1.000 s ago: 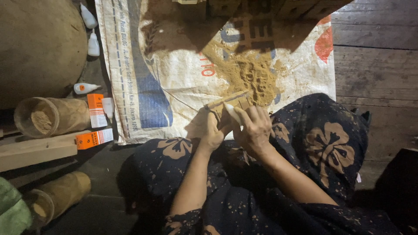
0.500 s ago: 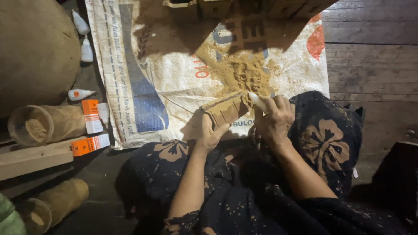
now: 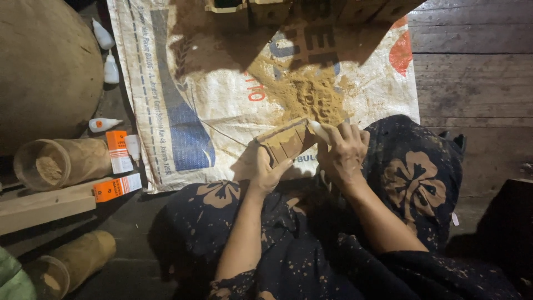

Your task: Applying glue to the edges of small wooden blocks and joining them together to build a larger grid-like structure.

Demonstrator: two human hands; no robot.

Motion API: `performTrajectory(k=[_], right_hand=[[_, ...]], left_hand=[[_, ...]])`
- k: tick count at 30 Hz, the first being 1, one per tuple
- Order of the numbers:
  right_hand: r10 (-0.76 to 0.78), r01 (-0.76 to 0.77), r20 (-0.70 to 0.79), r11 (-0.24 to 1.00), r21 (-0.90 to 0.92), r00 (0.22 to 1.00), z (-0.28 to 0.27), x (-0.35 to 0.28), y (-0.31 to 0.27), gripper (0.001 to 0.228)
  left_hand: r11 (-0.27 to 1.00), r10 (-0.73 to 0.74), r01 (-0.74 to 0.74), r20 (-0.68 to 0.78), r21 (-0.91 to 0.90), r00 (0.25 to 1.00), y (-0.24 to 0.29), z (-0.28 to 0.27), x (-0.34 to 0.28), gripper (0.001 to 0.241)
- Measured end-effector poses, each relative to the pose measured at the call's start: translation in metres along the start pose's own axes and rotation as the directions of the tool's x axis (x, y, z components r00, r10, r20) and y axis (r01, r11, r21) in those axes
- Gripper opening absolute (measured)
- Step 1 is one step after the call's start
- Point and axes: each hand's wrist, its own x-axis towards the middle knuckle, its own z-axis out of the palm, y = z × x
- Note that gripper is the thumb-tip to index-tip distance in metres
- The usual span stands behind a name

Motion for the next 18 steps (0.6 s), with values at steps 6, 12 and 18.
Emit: performTrajectory(k=[6, 12, 18], right_hand=[[-0.03, 0.029, -0.013, 0.998, -0.056, 0.999, 0.016, -0.013, 0.014, 0.026], [0.021, -0.025, -0.04, 0.995, -0.101, 0.999, -0.009, 0.008, -0.007, 0.025], [0.067, -0.067, 0.001, 0.995, -0.077, 0.998, 0.003, -0.001, 0.002, 0.026]], left_hand=[[0.999, -0.015, 0.014, 0.022, 0.044, 1.0, 0.013, 0.0, 0.001, 0.063], [0.997, -0.039, 0.038, 0.015, 0.066, 0.999, -0.005, -0.001, -0.006, 0.061], [1.0, 0.001, 0.0, 0.068, -0.021, 0.998, -0.031, -0.019, -0.014, 0.07]])
